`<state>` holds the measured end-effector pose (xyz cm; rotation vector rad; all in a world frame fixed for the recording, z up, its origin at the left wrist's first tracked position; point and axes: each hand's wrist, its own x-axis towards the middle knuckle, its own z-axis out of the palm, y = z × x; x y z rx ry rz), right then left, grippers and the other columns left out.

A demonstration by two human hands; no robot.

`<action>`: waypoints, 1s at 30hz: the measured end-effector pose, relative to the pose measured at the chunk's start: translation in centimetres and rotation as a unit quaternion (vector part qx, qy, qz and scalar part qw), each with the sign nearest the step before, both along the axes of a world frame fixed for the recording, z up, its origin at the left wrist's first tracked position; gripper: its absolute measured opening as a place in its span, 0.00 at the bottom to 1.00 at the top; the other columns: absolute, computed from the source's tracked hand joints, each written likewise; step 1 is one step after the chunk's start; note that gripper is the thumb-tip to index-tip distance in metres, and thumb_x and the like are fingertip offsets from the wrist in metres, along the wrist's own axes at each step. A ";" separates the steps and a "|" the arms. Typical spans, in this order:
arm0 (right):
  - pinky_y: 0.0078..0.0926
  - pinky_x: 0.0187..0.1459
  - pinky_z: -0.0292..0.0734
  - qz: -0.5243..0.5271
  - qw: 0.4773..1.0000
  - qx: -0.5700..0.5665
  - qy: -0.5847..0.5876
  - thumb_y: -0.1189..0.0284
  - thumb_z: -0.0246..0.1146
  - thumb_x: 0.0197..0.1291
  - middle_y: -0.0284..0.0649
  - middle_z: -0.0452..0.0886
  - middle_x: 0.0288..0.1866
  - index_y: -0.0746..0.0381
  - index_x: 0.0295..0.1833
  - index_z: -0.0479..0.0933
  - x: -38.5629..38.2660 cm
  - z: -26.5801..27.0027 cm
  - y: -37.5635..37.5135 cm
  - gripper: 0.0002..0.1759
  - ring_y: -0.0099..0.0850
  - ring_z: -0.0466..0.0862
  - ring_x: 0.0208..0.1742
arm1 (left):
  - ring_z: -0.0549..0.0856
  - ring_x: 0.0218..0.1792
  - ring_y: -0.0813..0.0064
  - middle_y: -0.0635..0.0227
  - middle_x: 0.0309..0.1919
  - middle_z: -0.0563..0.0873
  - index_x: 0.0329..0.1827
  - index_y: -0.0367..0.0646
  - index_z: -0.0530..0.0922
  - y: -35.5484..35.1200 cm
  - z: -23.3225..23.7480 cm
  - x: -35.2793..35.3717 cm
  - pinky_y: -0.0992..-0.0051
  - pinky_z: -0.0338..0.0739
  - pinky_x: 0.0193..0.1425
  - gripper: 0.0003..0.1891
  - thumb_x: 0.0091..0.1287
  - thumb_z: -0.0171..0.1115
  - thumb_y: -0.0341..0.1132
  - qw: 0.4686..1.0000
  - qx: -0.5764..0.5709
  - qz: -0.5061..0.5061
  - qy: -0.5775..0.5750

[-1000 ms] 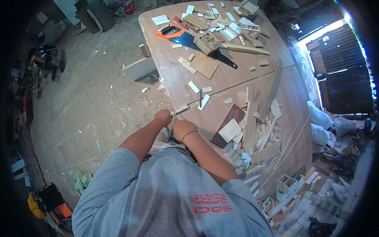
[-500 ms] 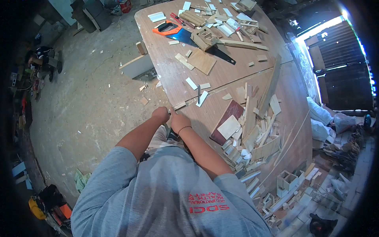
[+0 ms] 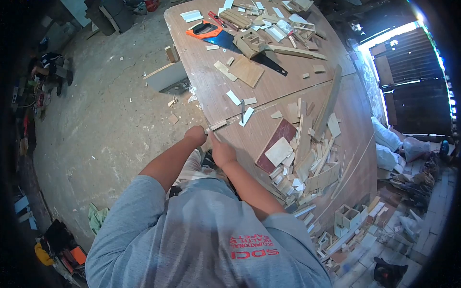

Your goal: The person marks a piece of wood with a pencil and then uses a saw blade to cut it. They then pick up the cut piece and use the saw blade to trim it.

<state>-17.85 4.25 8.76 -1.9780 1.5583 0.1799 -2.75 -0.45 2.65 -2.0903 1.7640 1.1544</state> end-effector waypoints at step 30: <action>0.51 0.33 0.74 -0.042 0.996 -0.065 -0.045 0.65 0.50 0.65 0.54 0.79 0.26 0.38 0.70 0.60 -0.2 -2.4 0.7 0.27 0.53 0.81 0.30 | 0.83 0.51 0.56 0.49 0.49 0.83 0.46 0.37 0.82 -0.2 0.8 0.1 0.65 0.78 0.54 0.14 0.60 0.54 0.32 0.999 0.034 -0.013 0.005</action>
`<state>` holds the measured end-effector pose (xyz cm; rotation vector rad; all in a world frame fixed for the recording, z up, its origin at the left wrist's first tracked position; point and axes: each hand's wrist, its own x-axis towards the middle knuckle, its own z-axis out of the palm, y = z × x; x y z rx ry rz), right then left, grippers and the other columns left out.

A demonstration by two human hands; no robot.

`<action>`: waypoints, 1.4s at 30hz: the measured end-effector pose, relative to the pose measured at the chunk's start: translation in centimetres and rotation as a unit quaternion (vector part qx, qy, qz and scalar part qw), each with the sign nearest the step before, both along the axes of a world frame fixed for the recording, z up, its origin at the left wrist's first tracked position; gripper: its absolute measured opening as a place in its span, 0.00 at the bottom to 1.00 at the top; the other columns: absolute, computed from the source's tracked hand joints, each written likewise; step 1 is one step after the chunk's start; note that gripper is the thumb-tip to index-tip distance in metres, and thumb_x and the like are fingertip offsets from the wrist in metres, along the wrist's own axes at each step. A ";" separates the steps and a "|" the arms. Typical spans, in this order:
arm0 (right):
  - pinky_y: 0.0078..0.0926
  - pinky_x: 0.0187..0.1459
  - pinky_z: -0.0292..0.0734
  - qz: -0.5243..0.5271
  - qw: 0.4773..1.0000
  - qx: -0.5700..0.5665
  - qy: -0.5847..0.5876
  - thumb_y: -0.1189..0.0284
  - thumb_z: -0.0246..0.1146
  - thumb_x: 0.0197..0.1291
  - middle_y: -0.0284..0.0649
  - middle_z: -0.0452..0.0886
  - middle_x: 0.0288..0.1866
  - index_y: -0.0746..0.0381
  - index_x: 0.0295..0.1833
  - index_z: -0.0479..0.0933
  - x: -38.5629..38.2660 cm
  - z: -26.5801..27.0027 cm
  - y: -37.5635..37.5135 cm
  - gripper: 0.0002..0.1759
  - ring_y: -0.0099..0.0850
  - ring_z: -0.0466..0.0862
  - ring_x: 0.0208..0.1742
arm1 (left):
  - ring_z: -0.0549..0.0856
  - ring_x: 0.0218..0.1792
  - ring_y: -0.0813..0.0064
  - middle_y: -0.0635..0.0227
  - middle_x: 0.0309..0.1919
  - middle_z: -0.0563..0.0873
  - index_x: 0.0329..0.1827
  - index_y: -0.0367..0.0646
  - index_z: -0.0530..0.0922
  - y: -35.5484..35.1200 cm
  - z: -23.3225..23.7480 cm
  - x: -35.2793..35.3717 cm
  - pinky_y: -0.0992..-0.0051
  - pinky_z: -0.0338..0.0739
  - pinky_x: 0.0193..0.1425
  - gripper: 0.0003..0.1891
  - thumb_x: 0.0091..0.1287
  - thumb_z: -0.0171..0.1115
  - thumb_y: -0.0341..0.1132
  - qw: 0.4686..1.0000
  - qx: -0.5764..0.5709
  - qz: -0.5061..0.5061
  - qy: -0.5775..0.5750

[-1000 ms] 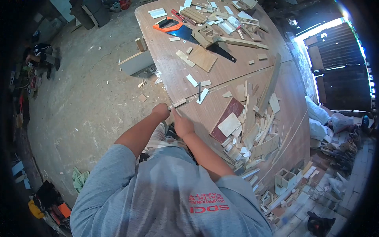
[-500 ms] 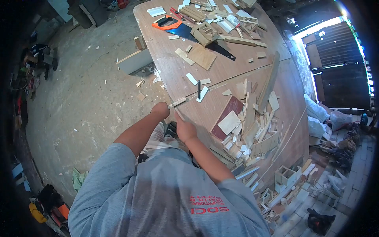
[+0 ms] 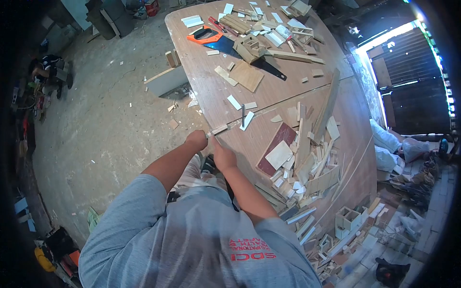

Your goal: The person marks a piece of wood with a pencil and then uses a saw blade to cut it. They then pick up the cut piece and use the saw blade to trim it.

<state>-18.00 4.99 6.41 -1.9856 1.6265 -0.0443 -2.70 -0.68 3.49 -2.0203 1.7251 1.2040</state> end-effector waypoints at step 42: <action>0.45 0.37 0.78 0.100 0.990 0.041 0.091 0.71 0.54 0.55 0.53 0.82 0.30 0.65 0.51 0.72 -1.7 17.8 3.8 0.18 0.48 0.84 0.34 | 0.82 0.30 0.62 0.51 0.33 0.84 0.44 0.32 0.81 0.2 -2.8 3.6 0.62 0.77 0.34 0.36 0.67 0.44 0.63 0.963 0.092 0.081 0.239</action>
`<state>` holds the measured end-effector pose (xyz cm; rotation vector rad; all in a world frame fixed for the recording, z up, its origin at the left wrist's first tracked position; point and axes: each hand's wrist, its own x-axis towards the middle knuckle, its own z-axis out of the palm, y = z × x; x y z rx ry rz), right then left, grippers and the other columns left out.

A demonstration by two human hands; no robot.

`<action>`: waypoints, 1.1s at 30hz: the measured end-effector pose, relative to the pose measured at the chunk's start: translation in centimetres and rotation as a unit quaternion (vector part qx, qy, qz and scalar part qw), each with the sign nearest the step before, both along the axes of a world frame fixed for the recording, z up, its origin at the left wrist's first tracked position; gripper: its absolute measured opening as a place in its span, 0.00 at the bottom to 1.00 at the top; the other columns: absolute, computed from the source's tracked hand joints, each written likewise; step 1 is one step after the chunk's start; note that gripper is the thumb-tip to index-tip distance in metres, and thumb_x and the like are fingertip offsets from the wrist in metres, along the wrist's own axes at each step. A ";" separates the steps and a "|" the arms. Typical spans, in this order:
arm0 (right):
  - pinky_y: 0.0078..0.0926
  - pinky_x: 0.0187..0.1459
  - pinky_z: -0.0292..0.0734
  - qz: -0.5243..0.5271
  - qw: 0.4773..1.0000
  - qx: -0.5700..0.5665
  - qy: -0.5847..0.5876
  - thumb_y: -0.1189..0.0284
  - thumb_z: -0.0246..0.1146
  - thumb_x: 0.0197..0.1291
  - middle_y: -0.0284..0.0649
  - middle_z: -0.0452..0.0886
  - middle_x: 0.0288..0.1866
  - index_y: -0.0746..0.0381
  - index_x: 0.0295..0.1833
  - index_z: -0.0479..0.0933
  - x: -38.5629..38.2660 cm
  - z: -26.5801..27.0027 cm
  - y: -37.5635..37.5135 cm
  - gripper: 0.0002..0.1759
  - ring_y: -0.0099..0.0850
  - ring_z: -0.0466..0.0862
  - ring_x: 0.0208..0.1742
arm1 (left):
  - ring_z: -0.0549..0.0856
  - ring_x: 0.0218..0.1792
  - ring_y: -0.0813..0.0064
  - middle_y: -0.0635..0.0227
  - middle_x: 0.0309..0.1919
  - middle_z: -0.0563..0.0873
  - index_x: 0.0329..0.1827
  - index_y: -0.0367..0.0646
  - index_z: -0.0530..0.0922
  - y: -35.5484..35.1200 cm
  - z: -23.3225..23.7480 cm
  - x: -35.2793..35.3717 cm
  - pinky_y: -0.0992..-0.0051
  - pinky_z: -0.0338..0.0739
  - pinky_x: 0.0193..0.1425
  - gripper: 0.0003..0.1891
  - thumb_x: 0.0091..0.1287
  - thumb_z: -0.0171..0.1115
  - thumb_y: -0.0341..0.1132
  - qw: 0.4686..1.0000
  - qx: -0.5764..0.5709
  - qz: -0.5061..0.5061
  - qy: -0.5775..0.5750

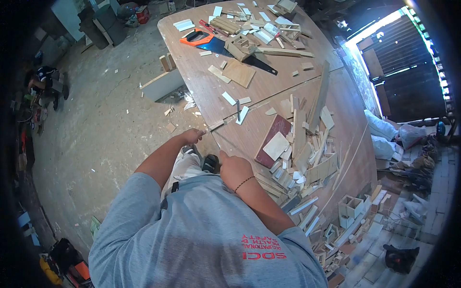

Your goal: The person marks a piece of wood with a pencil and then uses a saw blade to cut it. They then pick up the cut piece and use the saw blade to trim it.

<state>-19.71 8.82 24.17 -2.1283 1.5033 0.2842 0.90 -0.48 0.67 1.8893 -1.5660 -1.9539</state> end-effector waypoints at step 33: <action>0.44 0.45 0.78 0.037 0.994 0.081 0.063 0.73 0.47 0.59 0.54 0.83 0.42 0.63 0.57 0.69 3.8 -4.6 -5.7 0.19 0.47 0.84 0.46 | 0.82 0.45 0.57 0.50 0.42 0.85 0.44 0.32 0.81 1.0 0.4 -0.6 0.64 0.74 0.52 0.36 0.66 0.47 0.63 0.993 -0.105 0.024 -0.041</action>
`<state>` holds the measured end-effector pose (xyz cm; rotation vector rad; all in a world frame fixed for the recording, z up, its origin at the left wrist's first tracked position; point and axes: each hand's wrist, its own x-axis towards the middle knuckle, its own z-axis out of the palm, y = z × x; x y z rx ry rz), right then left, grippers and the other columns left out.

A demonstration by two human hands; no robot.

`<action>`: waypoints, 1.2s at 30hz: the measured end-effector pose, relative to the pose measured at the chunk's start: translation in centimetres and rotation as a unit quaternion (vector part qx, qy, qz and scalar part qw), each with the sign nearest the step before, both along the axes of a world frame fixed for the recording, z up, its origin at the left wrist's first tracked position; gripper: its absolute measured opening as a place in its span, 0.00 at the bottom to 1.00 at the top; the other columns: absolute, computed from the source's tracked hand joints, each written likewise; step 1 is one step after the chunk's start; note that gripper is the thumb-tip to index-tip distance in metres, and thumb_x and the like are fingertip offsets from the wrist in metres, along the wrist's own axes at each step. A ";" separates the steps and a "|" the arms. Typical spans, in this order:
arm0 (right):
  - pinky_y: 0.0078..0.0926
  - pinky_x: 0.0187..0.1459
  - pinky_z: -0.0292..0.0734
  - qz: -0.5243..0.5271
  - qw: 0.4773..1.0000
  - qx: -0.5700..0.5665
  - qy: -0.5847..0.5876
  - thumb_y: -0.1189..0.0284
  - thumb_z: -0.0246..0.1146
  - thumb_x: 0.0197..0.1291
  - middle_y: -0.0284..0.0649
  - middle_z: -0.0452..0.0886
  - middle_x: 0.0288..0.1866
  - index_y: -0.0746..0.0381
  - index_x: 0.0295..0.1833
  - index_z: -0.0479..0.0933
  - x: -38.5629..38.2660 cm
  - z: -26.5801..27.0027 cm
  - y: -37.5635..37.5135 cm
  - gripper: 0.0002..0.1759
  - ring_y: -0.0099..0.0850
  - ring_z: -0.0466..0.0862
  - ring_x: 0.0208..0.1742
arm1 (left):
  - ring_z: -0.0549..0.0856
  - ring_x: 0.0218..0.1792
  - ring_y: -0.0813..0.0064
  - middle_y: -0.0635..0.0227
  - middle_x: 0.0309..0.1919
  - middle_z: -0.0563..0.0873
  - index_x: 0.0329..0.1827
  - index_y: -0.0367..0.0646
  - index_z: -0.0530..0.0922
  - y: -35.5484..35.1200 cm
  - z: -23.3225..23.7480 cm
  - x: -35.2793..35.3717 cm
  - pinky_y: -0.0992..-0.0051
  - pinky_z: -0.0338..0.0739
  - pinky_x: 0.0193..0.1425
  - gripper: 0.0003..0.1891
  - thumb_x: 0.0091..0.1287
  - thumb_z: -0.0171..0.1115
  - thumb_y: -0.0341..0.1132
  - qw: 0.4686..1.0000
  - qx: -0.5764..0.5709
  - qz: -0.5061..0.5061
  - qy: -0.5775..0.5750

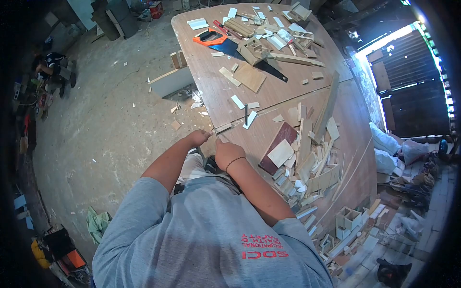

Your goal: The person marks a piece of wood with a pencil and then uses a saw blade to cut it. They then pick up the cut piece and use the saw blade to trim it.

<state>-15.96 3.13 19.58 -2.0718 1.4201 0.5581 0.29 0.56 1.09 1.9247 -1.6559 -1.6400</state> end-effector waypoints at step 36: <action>0.51 0.43 0.75 -0.096 0.992 0.000 -0.077 0.66 0.51 0.65 0.55 0.82 0.38 0.57 0.62 0.62 -2.8 -3.2 1.8 0.21 0.53 0.82 0.41 | 0.83 0.44 0.54 0.50 0.39 0.85 0.39 0.34 0.83 -0.5 -2.9 -0.3 0.62 0.73 0.53 0.34 0.66 0.45 0.62 0.995 0.074 0.034 0.061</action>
